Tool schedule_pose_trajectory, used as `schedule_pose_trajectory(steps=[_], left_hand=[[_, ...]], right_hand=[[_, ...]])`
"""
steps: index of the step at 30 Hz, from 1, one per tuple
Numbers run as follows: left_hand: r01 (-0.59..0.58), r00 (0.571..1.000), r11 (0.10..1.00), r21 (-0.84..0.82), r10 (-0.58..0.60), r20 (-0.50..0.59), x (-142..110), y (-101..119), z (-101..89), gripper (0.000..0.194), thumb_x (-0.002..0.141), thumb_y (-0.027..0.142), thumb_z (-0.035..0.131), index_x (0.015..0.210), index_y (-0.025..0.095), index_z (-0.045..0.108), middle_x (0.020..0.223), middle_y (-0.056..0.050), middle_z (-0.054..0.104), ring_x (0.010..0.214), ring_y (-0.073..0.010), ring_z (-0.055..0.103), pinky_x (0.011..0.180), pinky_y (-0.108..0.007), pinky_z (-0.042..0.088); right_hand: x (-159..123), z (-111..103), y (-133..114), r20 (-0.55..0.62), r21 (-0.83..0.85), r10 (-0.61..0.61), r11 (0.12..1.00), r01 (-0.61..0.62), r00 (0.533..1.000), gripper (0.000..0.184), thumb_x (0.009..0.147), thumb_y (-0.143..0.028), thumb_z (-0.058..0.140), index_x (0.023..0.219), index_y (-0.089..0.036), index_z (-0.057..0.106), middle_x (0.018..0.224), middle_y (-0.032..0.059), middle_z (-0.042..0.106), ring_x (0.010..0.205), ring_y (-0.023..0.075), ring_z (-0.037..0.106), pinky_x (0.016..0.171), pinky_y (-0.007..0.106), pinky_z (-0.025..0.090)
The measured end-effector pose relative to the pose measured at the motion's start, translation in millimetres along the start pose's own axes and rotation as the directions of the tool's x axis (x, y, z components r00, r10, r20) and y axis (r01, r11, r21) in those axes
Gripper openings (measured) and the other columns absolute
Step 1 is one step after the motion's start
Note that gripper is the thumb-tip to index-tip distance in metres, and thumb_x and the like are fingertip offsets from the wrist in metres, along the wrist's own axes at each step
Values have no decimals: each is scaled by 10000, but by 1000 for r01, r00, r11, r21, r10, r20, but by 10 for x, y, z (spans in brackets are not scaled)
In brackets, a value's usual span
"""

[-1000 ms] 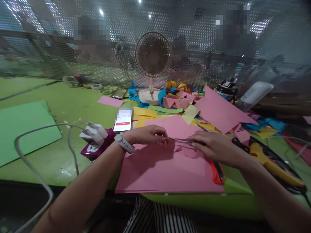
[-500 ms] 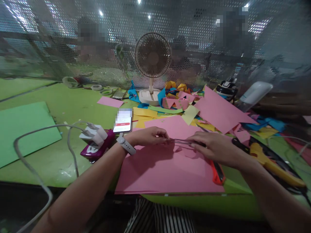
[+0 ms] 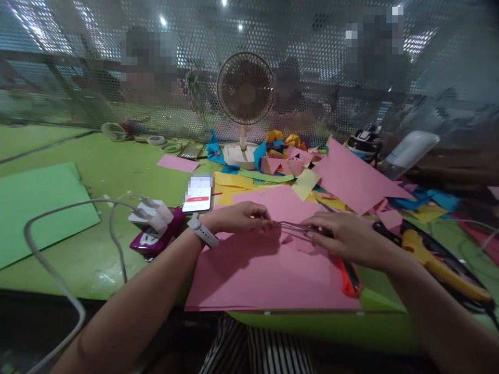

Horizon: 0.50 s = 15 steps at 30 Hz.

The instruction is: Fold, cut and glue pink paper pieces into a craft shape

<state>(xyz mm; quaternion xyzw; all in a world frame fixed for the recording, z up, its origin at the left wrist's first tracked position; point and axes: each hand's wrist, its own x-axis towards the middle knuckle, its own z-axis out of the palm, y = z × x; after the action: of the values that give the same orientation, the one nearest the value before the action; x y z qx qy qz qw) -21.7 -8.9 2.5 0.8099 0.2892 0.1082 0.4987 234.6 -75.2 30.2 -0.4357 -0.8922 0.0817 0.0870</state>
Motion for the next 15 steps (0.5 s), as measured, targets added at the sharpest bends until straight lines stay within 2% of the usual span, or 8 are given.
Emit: schedule_pose_trajectory(steps=[4, 6, 11, 15], left_hand=[[20, 987, 992, 125, 0, -161, -20, 27, -67, 247, 862, 345, 501, 970, 161, 627, 955, -54, 640, 831, -149, 568, 698, -246, 426], [8, 982, 988, 151, 21, -189, -15, 20, -70, 241, 860, 339, 505, 976, 169, 630, 1002, -55, 627, 862, -150, 558, 715, -244, 423], [15, 998, 1000, 13, -14, -67, 10, -12, 8, 265, 852, 355, 520, 987, 156, 629, 1024, -86, 631, 830, -155, 579, 690, -253, 450], [11, 999, 996, -92, -15, -37, 28, -42, 52, 216, 843, 330, 536, 921, 152, 633, 1059, -92, 631, 838, -149, 593, 720, -258, 462]], right_hand=[[2, -7, -9, -8, 3, -6, 1000, 6, 1000, 241, 857, -208, 476, 1029, -214, 645, 941, 41, 691, 820, 169, 622, 652, 261, 435], [1, -8, -19, -6, 8, -7, 1000, 7, 1000, 226, 858, -212, 479, 1008, -216, 648, 929, 37, 692, 804, 165, 622, 647, 258, 430], [1, -15, -59, 18, 8, 4, 1000, -4, 1000, 215, 866, -240, 482, 989, -214, 656, 945, 37, 694, 822, 169, 622, 647, 254, 428], [1, -15, -70, 28, 1, 11, 1000, -11, 1000, 228, 861, -226, 488, 1021, -212, 649, 973, 33, 688, 858, 176, 617, 682, 265, 431]])
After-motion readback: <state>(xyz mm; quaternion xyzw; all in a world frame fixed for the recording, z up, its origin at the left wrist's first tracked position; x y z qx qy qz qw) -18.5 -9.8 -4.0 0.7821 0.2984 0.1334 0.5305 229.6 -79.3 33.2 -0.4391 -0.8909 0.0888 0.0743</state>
